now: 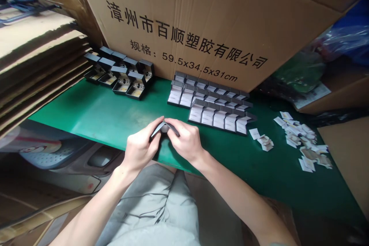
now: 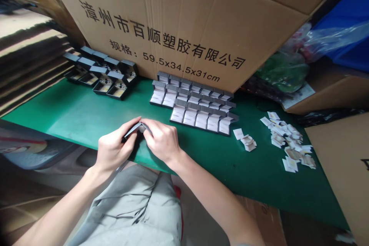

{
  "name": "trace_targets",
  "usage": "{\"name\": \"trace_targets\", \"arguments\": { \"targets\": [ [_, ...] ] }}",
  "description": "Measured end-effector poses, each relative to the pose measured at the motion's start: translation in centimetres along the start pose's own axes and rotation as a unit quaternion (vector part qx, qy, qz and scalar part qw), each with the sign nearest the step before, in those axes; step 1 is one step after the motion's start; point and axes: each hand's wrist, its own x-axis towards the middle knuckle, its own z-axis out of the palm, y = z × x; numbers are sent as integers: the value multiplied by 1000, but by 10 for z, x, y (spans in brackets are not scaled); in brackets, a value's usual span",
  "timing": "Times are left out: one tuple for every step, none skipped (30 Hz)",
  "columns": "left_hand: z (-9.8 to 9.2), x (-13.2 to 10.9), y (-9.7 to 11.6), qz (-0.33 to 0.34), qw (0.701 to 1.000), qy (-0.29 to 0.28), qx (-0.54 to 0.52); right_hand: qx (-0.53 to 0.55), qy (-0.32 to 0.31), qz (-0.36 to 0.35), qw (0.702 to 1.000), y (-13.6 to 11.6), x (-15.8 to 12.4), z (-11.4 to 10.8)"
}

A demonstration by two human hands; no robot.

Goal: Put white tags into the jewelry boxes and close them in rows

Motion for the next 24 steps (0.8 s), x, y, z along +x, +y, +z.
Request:
{"name": "trace_targets", "arguments": {
  "targets": [
    [0,0,0,-2,1000,0,0,1,-2,2,1000,0,0,0],
    [0,0,1,-5,1000,0,0,3,-5,3,1000,0,1,0],
    [0,1,1,-11,1000,0,0,5,-9,4,1000,1,1,0],
    [0,1,2,-18,1000,0,0,10,-12,4,1000,1,1,0],
    [0,2,3,-29,1000,0,0,19,-12,4,1000,1,2,1],
    [0,3,3,-44,999,1,1,30,-11,4,999,1,2,1],
    [0,4,4,-61,998,1,3,44,-9,5,999,1,3,2],
    [0,6,5,-82,997,1,4,59,-8,8,998,1,3,2],
    [-1,7,5,-104,995,0,3,75,-8,14,997,0,4,3],
    [-2,9,6,-125,992,-3,-1,88,-10,21,996,0,4,3],
    [-4,10,6,-144,990,-6,-6,98,-15,29,995,0,4,3],
    [-5,11,7,-159,987,-9,-13,106,-18,35,994,0,4,4],
    [-6,13,7,-169,985,-13,-21,111,-21,41,993,0,4,4],
    [-7,14,8,-174,984,-15,-27,114,-23,45,992,1,4,4],
    [-8,14,8,-175,984,-17,-31,115,-23,48,992,1,4,5],
    [-8,15,8,-173,984,-18,-33,116,-23,49,992,2,4,5],
    [-8,15,9,-167,985,-20,-34,116,-23,51,992,3,4,6],
    [-8,15,9,-158,987,-21,-35,115,-22,51,992,4,3,6],
    [-7,15,9,-147,988,-22,-35,113,-22,51,992,5,3,7],
    [-7,14,9,-135,990,-22,-36,111,-23,51,992,5,3,7],
    [-6,14,8,-124,991,-23,-38,108,-26,50,993,6,3,7],
    [-6,13,8,-112,993,-23,-39,105,-30,49,993,7,2,7],
    [-5,12,7,-103,994,-24,-41,100,-32,48,993,7,2,8],
    [-4,11,7,-95,994,-25,-44,94,-34,46,994,7,2,8]
  ]
}}
